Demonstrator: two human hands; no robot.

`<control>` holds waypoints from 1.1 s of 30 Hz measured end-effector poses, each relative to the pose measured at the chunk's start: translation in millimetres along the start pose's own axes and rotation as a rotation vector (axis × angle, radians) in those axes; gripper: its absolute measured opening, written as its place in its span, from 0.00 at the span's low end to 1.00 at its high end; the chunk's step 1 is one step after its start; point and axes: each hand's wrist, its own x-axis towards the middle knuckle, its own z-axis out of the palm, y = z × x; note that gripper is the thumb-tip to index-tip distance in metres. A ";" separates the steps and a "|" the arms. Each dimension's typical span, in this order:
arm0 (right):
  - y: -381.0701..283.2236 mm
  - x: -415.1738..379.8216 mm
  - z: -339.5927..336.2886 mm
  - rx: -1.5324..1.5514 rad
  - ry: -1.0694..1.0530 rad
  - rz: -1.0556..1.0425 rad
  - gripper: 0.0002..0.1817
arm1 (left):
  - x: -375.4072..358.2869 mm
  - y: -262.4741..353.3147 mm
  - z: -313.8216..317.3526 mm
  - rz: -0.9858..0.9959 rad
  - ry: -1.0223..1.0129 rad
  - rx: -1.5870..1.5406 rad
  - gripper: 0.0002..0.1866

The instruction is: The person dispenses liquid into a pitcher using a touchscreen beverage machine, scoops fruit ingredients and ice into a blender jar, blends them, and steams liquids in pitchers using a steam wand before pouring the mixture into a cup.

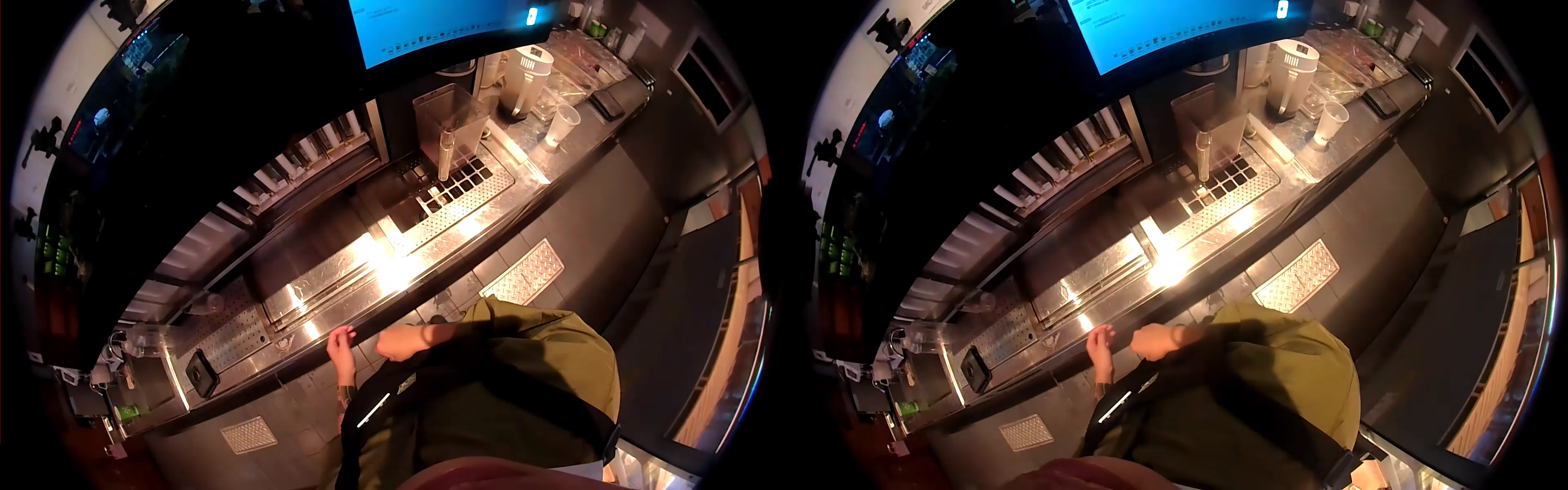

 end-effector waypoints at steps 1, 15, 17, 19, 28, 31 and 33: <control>-0.9 -4.7 -9.7 -0.017 0.049 0.051 0.07 | 2.5 4.3 14.0 -0.032 -0.032 -0.019 0.10; 59.4 -277.1 -12.4 0.136 0.498 0.770 0.14 | 185.4 131.1 376.1 0.116 -0.429 0.221 0.22; 70.9 -356.4 -2.7 0.160 0.566 0.869 0.14 | 216.4 104.5 402.3 0.068 -0.341 0.294 0.25; 85.5 -433.0 22.8 0.178 0.682 1.139 0.14 | 191.4 103.9 432.7 0.187 -0.284 0.050 0.21; 98.0 -690.9 79.1 0.392 1.226 1.666 0.12 | 99.9 127.4 447.3 0.191 -0.084 -0.187 0.05; 158.0 -736.6 67.6 0.340 1.336 1.588 0.09 | 52.9 153.8 451.1 0.005 -0.410 -0.320 0.07; 228.4 -779.1 29.5 0.196 1.325 1.474 0.09 | 34.5 172.3 479.4 -0.138 -0.369 -0.279 0.07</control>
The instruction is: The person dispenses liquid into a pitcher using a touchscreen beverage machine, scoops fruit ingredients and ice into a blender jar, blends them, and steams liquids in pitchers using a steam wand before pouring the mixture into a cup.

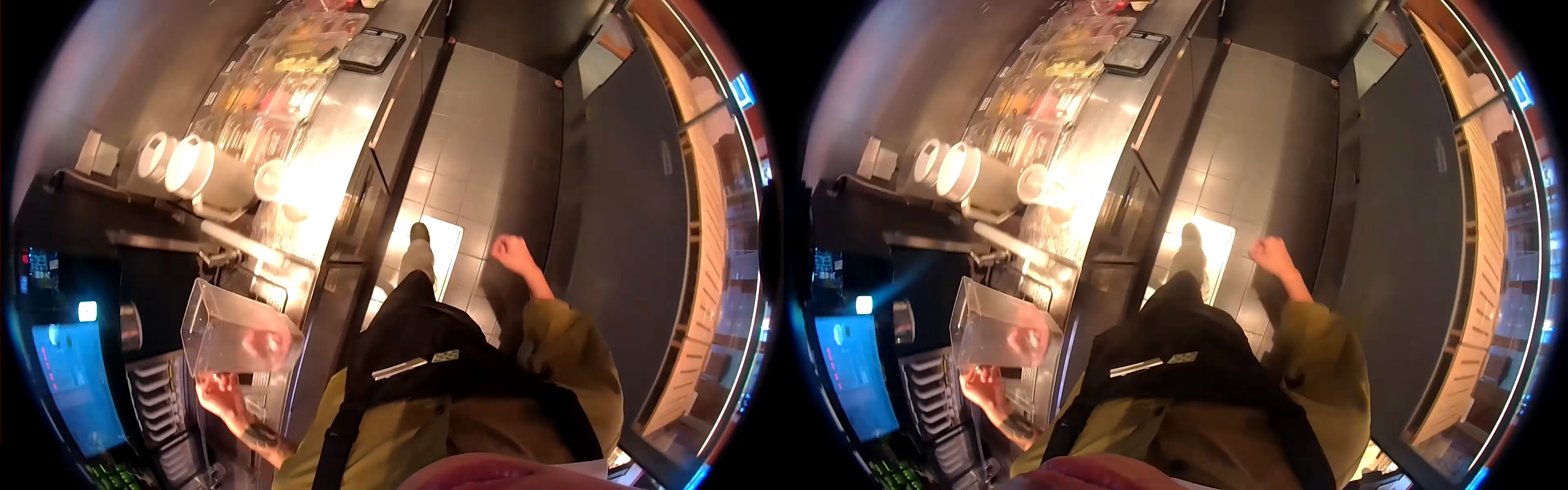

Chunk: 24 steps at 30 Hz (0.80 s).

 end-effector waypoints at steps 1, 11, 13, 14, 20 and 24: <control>-11.7 53.8 -8.5 0.024 0.028 -0.063 0.09 | -11.0 1.1 52.1 0.005 0.068 0.062 0.09; -175.5 508.2 -92.1 0.616 -0.161 0.021 0.08 | 81.6 -76.4 374.1 0.085 0.043 0.023 0.14; -178.7 581.8 -104.1 0.772 -0.186 0.090 0.07 | 125.3 -99.5 421.9 0.130 -0.147 0.030 0.18; -179.3 619.5 -112.8 0.801 -0.147 0.113 0.07 | 145.2 -110.8 447.6 0.167 -0.237 0.068 0.20; -127.9 901.2 -120.1 0.646 -0.010 0.085 0.07 | 225.4 -169.5 575.0 0.270 -0.118 0.075 0.14; -138.8 1042.2 -111.1 0.604 0.130 0.250 0.10 | 265.5 -199.7 653.0 0.425 -0.196 0.188 0.16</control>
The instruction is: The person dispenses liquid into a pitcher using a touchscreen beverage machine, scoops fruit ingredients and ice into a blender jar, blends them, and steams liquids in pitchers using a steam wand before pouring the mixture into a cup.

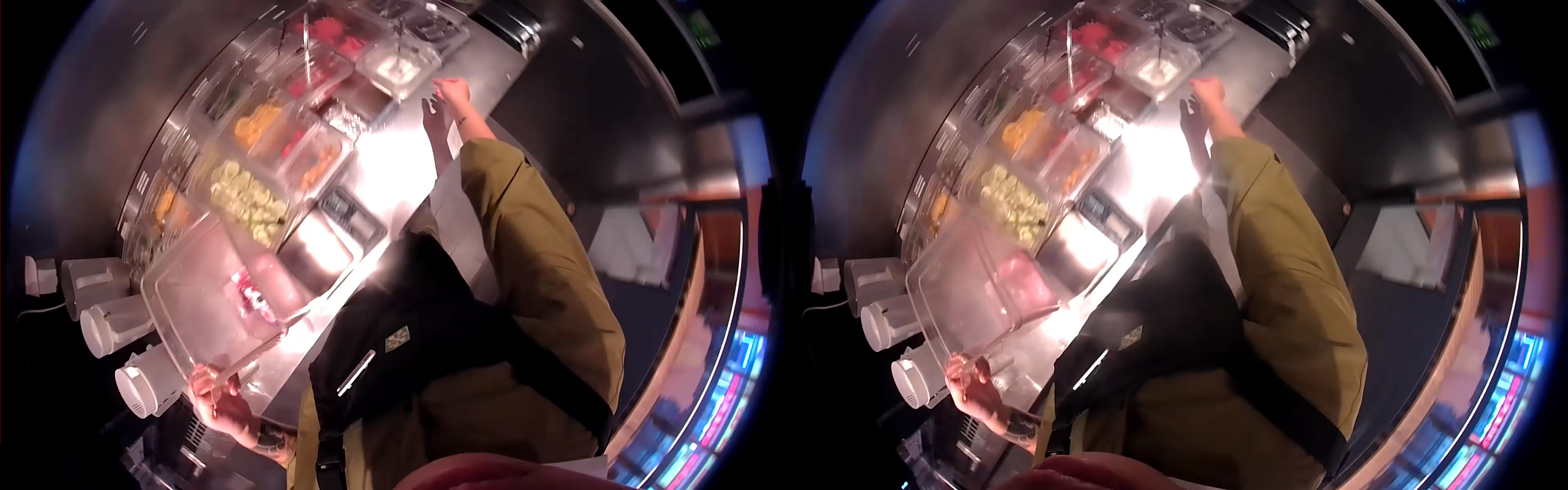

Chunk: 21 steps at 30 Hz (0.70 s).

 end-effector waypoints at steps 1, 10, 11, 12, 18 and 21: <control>-5.6 24.0 8.2 -0.043 -0.040 0.018 0.10 | 9.1 -7.5 22.2 -0.003 0.068 0.011 0.16; 6.8 68.7 -21.3 0.117 -0.400 0.189 0.09 | 52.0 -40.4 151.8 -0.027 0.493 0.010 0.17; 30.5 64.2 -31.8 -0.028 -0.392 0.155 0.12 | 57.4 -41.6 165.3 -0.011 0.498 -0.013 0.17; 63.7 64.7 -43.0 -0.176 -0.386 0.080 0.14 | 61.3 -44.0 173.8 -0.014 0.498 -0.023 0.17; 8.9 45.9 -99.4 -0.786 -0.665 -0.041 0.32 | 78.8 -62.0 226.9 -0.063 0.535 -0.043 0.12; -42.2 96.2 -79.0 -1.172 -0.591 -0.343 0.38 | 88.5 -74.1 238.1 -0.120 0.550 -0.023 0.10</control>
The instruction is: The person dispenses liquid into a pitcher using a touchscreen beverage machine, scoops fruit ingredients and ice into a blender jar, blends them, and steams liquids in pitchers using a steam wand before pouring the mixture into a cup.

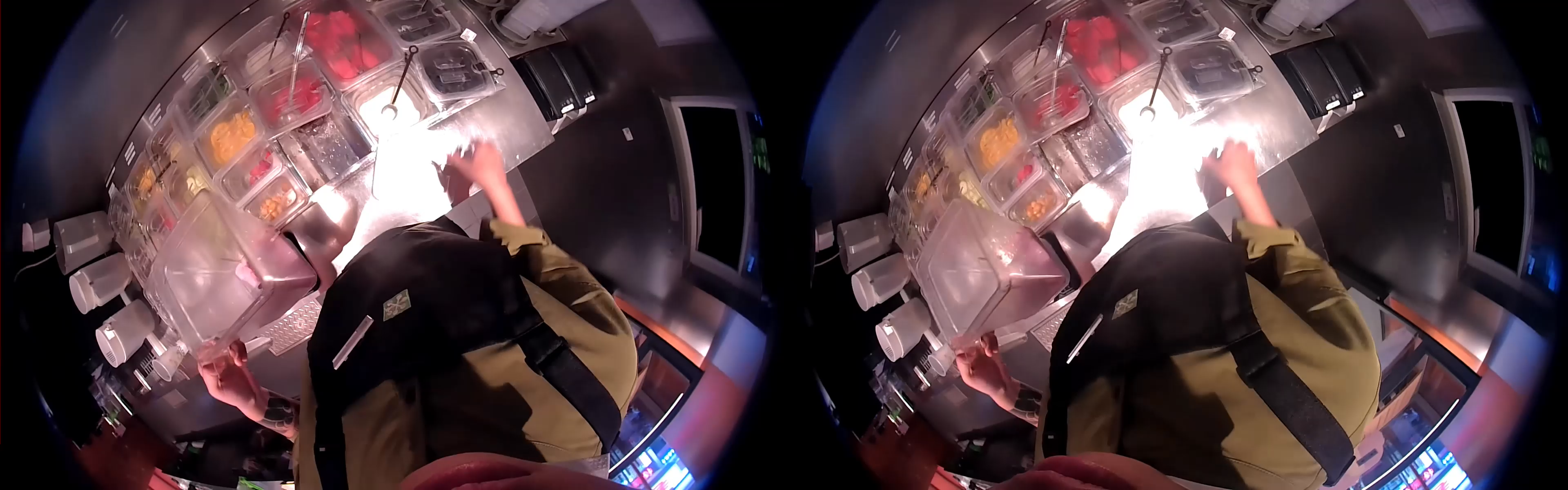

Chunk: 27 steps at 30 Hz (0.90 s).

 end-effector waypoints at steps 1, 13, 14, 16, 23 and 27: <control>-24.9 6.5 -36.2 0.208 0.277 -0.177 0.35 | 1.6 -0.7 5.2 -0.007 0.003 0.011 0.10; -104.9 195.3 -40.9 0.465 -0.026 -0.556 0.16 | 31.7 -17.5 56.4 -0.115 0.036 0.225 0.14; -103.2 173.8 -54.0 0.423 -0.029 -0.622 0.15 | 36.3 -18.4 56.6 -0.132 0.052 0.239 0.14; -89.7 148.9 -66.6 0.361 0.101 -0.739 0.13 | 40.6 -21.0 65.9 -0.154 0.090 0.251 0.14; -26.7 104.3 26.2 0.947 0.024 -0.356 0.10 | 51.2 -30.0 84.5 -0.205 0.010 0.300 0.13; -39.5 76.4 35.3 1.513 -0.126 0.138 0.09 | 57.4 -36.1 91.7 -0.205 0.020 0.287 0.12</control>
